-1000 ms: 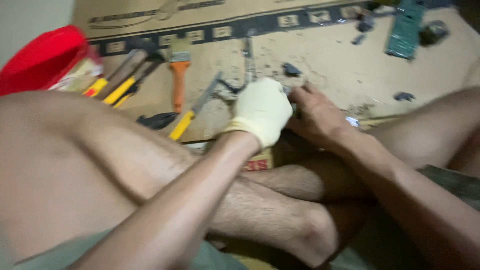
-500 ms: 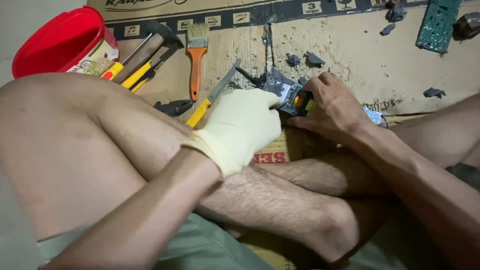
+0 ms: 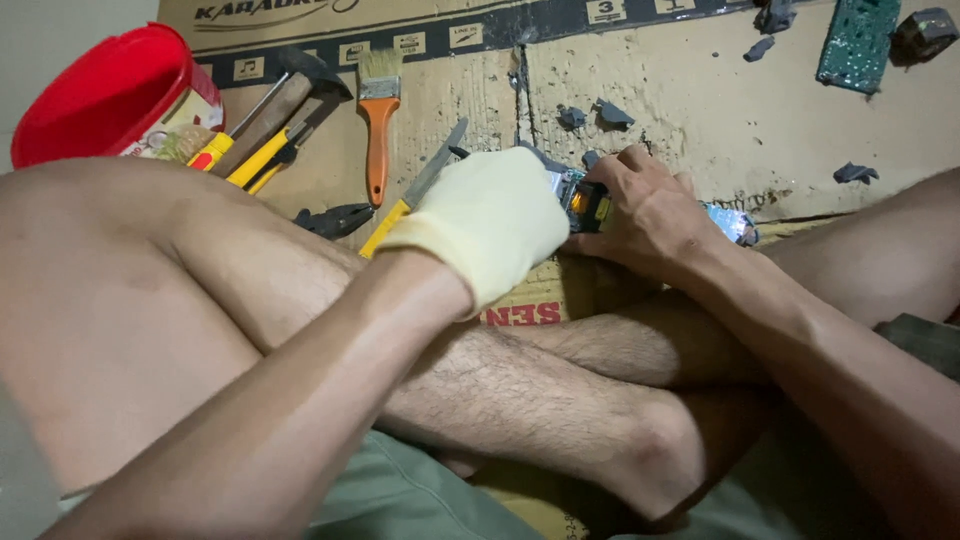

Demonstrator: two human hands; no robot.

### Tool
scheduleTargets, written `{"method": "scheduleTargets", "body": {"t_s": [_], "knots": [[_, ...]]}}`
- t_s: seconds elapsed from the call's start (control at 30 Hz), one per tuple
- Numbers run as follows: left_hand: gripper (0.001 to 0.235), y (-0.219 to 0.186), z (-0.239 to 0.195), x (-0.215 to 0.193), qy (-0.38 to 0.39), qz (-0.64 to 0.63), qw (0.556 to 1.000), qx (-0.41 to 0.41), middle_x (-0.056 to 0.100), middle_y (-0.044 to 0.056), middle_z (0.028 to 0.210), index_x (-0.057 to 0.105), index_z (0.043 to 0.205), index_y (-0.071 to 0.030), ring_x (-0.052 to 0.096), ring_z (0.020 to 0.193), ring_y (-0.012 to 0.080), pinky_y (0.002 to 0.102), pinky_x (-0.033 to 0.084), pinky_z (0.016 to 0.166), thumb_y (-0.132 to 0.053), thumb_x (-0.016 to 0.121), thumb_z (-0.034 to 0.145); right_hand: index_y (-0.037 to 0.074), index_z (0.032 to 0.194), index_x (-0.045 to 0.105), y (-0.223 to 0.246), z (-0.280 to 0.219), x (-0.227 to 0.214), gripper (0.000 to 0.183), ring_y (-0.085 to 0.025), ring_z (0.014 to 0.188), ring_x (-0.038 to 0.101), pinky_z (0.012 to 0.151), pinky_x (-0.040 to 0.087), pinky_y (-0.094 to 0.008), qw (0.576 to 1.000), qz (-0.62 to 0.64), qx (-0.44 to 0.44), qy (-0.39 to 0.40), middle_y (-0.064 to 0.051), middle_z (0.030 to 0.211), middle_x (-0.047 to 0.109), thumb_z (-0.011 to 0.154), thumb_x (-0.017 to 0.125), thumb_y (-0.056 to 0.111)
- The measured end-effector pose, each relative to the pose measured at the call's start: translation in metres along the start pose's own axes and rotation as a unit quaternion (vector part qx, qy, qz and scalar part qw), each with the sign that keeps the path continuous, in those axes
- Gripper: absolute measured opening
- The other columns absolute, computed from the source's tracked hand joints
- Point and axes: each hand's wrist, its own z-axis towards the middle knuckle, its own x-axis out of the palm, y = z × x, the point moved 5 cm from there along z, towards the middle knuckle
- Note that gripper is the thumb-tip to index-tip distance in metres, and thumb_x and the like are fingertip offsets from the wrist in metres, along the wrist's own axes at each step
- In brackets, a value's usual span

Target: The person scrapes a gray substance off a green circuit board using a metal tool. They repeatedly scrape and peel away the material, revealing the board underneath.

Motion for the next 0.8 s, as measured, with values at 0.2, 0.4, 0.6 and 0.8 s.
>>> {"method": "scheduleTargets", "body": {"t_s": [0.2,0.4,0.6,0.8], "knots": [[0.024,-0.021,0.047,0.003,-0.052,0.033,0.998,0.008,0.066,0.008,0.087,0.070,0.098,-0.020,0.065,0.085,0.0321,0.050,0.051,0.073,-0.021,0.051,0.082,0.013,0.136,0.055,-0.004,-0.003,-0.001,0.076,-0.038,0.120,0.057,0.091,0.054,-0.052,0.995,0.079,-0.054,-0.025,-0.019,0.129,0.052,0.076,0.087,0.047],[0.019,-0.021,0.011,0.026,-0.105,0.062,0.992,0.019,0.064,0.008,0.079,0.069,0.092,-0.019,0.065,0.075,0.0318,0.051,0.051,0.064,-0.017,0.054,0.081,0.014,0.131,0.057,-0.029,0.026,0.031,0.068,-0.034,0.110,0.063,0.082,0.061,-0.046,0.995,0.055,-0.059,-0.052,-0.012,0.119,0.053,0.075,0.088,0.036],[0.013,-0.026,-0.009,0.058,-0.149,0.084,0.985,0.028,0.062,0.008,0.070,0.067,0.087,-0.017,0.065,0.065,0.0315,0.051,0.050,0.056,-0.013,0.056,0.080,0.016,0.127,0.064,-0.032,0.031,0.037,0.052,-0.028,0.113,0.061,0.088,0.059,-0.034,0.985,-0.121,-0.109,-0.057,-0.010,0.119,0.058,0.078,0.081,0.024],[0.009,-0.035,-0.011,0.065,-0.215,0.112,0.970,0.020,0.059,0.008,0.062,0.065,0.081,-0.015,0.065,0.055,0.0311,0.052,0.050,0.047,-0.009,0.058,0.079,0.007,0.128,0.056,-0.074,0.080,0.084,0.060,-0.041,0.105,0.063,0.081,0.061,-0.048,0.994,0.030,-0.082,-0.063,-0.018,0.117,0.051,0.077,0.081,0.026]]}}
